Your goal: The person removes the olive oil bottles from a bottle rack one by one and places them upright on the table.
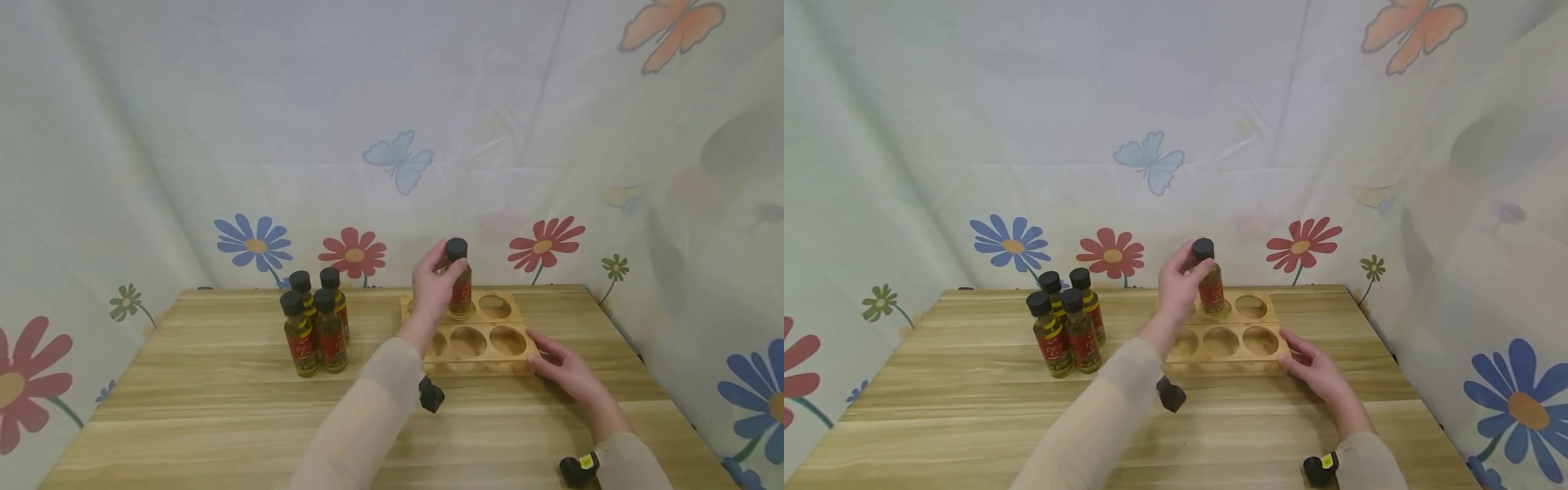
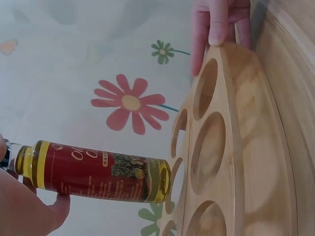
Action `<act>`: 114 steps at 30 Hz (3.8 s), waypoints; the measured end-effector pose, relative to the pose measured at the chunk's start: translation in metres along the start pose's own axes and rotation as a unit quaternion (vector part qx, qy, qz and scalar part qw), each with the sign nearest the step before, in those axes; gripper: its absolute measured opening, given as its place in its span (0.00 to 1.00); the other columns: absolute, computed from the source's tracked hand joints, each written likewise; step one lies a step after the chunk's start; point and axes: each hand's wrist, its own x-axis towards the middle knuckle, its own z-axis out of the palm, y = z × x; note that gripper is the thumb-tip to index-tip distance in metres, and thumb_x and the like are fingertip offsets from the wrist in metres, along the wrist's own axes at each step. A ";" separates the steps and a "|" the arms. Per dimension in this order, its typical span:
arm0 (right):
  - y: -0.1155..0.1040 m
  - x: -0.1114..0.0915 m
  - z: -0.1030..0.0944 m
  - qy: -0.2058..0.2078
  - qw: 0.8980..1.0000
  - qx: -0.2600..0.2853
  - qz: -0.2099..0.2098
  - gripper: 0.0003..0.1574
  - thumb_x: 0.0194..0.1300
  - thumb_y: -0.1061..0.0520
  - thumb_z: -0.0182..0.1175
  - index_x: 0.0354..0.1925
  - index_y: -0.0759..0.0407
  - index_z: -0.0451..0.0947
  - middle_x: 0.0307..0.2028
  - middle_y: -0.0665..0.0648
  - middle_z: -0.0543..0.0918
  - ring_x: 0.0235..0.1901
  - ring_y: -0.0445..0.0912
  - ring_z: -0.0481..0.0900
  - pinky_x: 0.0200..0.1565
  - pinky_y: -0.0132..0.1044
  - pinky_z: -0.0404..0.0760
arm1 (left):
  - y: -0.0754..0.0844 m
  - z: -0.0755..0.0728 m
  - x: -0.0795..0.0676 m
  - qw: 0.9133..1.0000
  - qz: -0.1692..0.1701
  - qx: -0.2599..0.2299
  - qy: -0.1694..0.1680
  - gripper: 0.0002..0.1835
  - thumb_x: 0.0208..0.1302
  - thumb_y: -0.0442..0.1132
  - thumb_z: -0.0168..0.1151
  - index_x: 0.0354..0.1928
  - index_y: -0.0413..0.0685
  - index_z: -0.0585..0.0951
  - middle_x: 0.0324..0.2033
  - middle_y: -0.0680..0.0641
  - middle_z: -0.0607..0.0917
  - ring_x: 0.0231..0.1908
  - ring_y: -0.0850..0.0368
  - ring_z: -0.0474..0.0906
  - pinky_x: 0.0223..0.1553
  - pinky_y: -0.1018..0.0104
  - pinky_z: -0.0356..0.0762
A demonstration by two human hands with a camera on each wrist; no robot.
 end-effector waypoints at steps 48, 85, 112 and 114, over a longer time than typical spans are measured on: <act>-0.002 -0.001 0.001 -0.004 1.000 0.010 0.026 0.45 0.70 0.40 0.59 0.76 0.57 0.57 0.73 0.68 0.58 0.67 0.67 0.62 0.65 0.61 0.62 | 0.047 -0.111 -0.063 0.994 -0.022 0.081 -0.075 0.24 0.65 0.38 0.68 0.63 0.58 0.80 0.52 0.50 0.84 0.55 0.53 0.77 0.58 0.44 0.72; -0.004 -0.001 0.000 -0.003 1.000 0.010 0.016 0.43 0.71 0.43 0.59 0.75 0.59 0.58 0.73 0.68 0.58 0.66 0.67 0.64 0.64 0.60 0.64 | 0.044 -0.227 -0.089 0.983 -0.035 0.173 -0.044 0.23 0.64 0.35 0.68 0.62 0.45 0.79 0.56 0.41 0.81 0.50 0.57 0.80 0.50 0.70 0.77; -0.002 -0.001 0.000 -0.003 1.000 0.001 0.010 0.42 0.72 0.43 0.58 0.75 0.59 0.59 0.72 0.69 0.59 0.67 0.67 0.63 0.65 0.61 0.63 | 0.043 -0.251 -0.090 0.971 -0.061 0.227 -0.042 0.24 0.66 0.39 0.67 0.63 0.45 0.78 0.59 0.42 0.80 0.54 0.53 0.77 0.50 0.67 0.76; -0.002 -0.001 0.000 -0.001 1.000 -0.002 0.009 0.42 0.72 0.43 0.58 0.75 0.59 0.59 0.72 0.69 0.60 0.67 0.67 0.63 0.65 0.60 0.64 | 0.042 -0.251 -0.090 0.971 -0.061 0.227 -0.043 0.24 0.66 0.39 0.67 0.64 0.45 0.78 0.59 0.42 0.80 0.54 0.52 0.76 0.50 0.68 0.76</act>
